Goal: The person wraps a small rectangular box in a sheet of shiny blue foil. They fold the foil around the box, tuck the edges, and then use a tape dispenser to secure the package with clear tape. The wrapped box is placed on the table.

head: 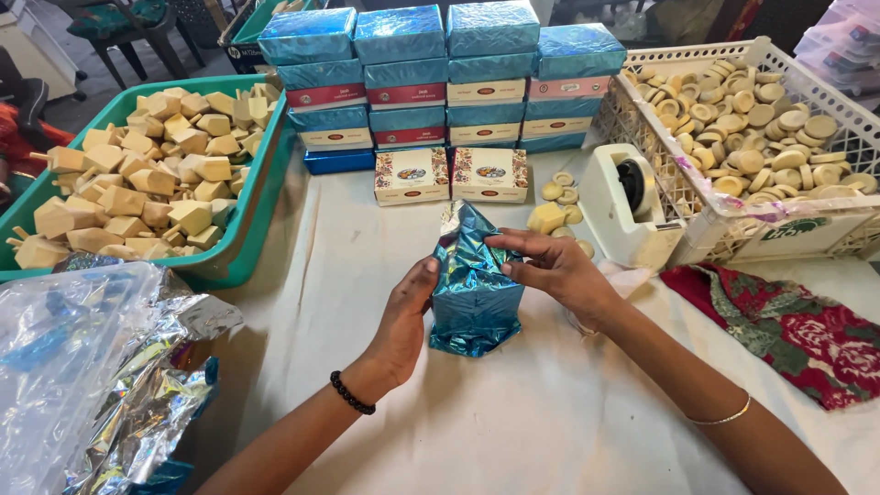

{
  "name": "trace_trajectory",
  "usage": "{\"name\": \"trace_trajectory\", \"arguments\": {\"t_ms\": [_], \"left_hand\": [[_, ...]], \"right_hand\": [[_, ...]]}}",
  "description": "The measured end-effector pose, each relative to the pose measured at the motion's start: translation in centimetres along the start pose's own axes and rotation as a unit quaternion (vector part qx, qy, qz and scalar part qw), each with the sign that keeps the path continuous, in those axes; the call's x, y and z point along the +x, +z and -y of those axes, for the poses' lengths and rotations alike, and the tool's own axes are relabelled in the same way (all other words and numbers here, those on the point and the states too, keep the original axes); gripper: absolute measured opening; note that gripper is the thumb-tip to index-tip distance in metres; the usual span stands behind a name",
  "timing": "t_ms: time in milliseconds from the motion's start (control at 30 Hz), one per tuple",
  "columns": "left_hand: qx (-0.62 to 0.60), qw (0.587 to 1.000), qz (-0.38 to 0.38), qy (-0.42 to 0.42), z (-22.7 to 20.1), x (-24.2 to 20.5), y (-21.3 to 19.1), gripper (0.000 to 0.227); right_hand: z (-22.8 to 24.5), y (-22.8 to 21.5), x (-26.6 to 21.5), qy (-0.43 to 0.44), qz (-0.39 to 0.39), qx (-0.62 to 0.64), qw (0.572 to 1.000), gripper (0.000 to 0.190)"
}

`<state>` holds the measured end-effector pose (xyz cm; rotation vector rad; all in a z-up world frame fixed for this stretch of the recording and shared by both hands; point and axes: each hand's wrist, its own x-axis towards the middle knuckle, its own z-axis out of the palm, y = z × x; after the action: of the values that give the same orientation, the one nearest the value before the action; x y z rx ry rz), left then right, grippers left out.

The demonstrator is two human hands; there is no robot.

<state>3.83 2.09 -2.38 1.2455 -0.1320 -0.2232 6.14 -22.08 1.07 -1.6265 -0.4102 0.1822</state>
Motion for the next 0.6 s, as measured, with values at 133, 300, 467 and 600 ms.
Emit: {"name": "trace_trajectory", "arguments": {"t_ms": [133, 300, 467, 600], "left_hand": [[-0.016, 1.0, 0.002, 0.009, 0.1, 0.3, 0.1, 0.059], [0.02, 1.0, -0.004, 0.024, -0.9, 1.1, -0.1, 0.046], [0.017, 0.999, -0.015, -0.028, -1.8, 2.5, -0.9, 0.034], [0.049, 0.99, -0.036, -0.131, -3.9, 3.8, -0.7, 0.029]], "right_hand": [[0.1, 0.0, 0.0, -0.001, -0.004, -0.014, 1.0, 0.043], [-0.3, -0.1, 0.2, 0.015, -0.007, 0.027, 1.0, 0.049], [1.3, -0.3, 1.1, 0.031, 0.005, 0.062, 0.998, 0.061], [0.5, -2.3, 3.9, 0.116, 0.058, 0.093, 0.987, 0.053]]}}
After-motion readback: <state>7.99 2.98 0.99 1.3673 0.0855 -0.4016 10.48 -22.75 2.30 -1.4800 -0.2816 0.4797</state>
